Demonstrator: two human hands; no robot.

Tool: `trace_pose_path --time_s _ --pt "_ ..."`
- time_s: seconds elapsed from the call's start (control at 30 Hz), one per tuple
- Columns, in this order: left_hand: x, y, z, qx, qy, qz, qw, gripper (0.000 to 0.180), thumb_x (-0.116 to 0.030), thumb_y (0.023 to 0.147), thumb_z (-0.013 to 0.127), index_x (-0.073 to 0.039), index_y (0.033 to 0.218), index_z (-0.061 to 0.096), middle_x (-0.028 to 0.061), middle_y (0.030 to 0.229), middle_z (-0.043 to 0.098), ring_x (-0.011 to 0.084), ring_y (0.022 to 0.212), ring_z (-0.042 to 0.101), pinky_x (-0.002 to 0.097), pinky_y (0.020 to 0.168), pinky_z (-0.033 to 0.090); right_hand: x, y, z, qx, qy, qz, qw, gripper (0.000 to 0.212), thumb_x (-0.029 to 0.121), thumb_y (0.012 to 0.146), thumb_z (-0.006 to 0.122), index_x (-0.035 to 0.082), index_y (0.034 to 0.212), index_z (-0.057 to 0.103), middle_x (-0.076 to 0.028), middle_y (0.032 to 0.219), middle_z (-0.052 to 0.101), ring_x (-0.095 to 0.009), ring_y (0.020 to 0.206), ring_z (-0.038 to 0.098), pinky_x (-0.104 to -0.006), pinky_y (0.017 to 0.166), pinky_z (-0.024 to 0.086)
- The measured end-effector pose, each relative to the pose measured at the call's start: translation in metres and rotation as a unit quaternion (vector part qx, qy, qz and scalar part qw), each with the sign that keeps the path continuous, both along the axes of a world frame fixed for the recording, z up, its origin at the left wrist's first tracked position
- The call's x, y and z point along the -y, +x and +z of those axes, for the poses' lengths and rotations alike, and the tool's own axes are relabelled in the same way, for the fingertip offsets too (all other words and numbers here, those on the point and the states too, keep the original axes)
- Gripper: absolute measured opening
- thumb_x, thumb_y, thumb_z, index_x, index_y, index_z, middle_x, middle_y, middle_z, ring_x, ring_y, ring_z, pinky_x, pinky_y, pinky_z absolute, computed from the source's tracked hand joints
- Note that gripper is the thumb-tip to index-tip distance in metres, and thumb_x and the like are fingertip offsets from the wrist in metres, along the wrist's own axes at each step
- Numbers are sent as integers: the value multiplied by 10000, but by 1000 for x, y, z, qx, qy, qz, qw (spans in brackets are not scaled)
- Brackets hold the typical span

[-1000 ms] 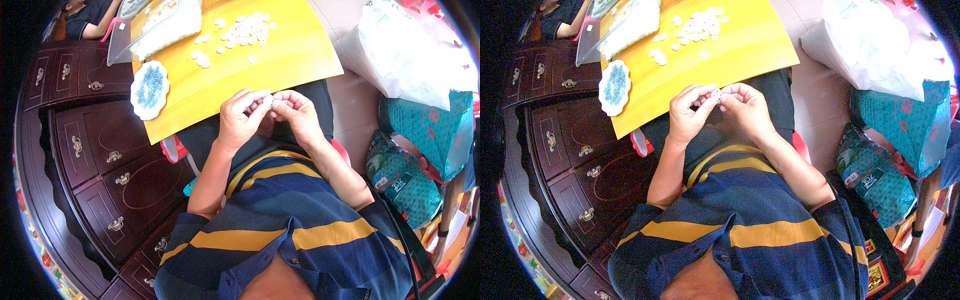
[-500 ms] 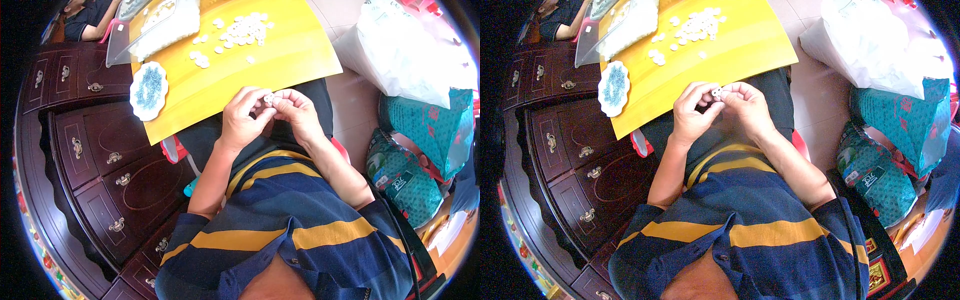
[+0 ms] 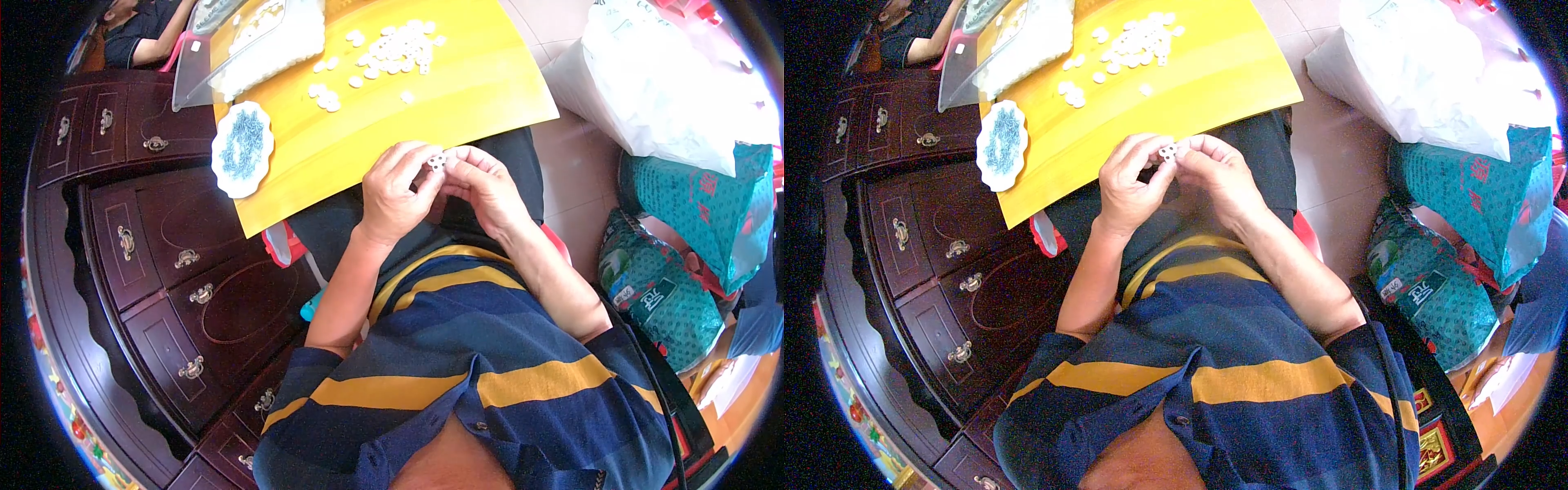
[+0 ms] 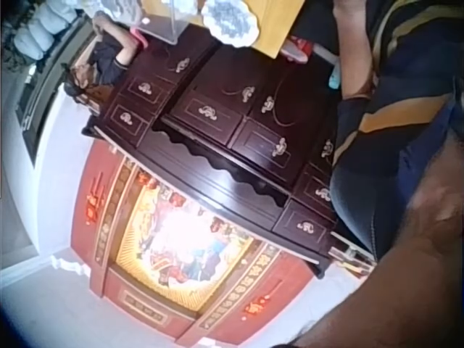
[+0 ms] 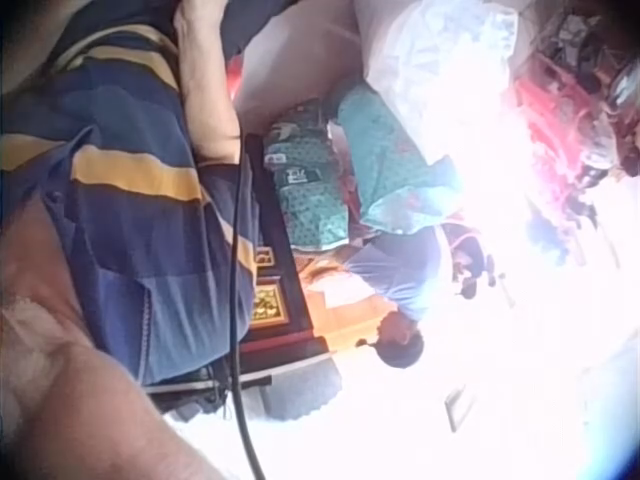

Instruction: Assembling small white plastic components with metal inserts by hand on a table.

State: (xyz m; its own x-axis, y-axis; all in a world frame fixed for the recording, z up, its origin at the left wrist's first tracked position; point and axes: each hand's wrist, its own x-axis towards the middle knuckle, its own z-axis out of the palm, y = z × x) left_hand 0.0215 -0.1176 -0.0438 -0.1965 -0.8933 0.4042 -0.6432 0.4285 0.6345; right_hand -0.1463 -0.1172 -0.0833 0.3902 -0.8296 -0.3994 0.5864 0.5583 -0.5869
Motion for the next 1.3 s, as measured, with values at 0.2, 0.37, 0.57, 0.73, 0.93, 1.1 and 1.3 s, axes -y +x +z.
trace_pose_path --time_s 0.2,0.37,0.57,0.73,0.93,1.1,1.3 --pt "-1 -2 6 -33 26 -23 999 262 17 778 771 -9 1029 700 84 982 683 159 763 663 274 667 548 1 -1 5 -34 -55 19 998 212 243 995 649 54 1073 704 -33 975 724 -119 889 679 -292 849 541" --pt "-3 -4 8 -33 50 -2 998 269 -37 750 774 -30 1010 709 93 981 692 247 825 690 350 740 559 0 1 5 -62 -75 9 995 200 239 999 646 56 1044 714 -23 952 722 -99 874 663 -265 826 524" --pt "-1 -4 8 12 -6 -15 1000 248 -64 775 765 -34 1015 711 95 988 697 266 860 694 359 749 558 -3 3 5 -105 -88 -16 990 177 209 990 662 42 1003 718 -10 919 706 -77 818 625 -246 775 500" --pt "1 -5 10 31 -23 -17 999 195 -60 808 729 -29 1000 709 97 960 699 278 852 691 364 745 558 -4 5 8 -115 -79 -29 990 175 187 985 667 19 977 718 -17 878 698 -83 779 616 -246 752 496" --pt "3 -6 8 35 -36 -15 999 169 -62 813 726 -24 977 712 98 930 707 279 834 692 363 739 558 -6 7 9 -124 -74 -45 988 173 174 994 647 20 994 726 20 869 681 -52 763 574 -219 681 467" --pt "3 -4 6 20 -40 -15 999 158 -54 808 738 -27 962 716 97 924 709 277 821 695 359 726 561 -8 8 16 -131 -75 -55 987 163 160 981 666 10 982 729 -11 860 681 -84 789 577 -243 749 469" --pt "2 -5 4 -49 7 -5 999 174 -22 808 758 -14 976 714 111 928 705 251 792 694 332 700 560 -4 6 15 -155 -98 -59 981 150 133 981 654 4 974 730 -5 857 673 -81 798 559 -242 751 461"
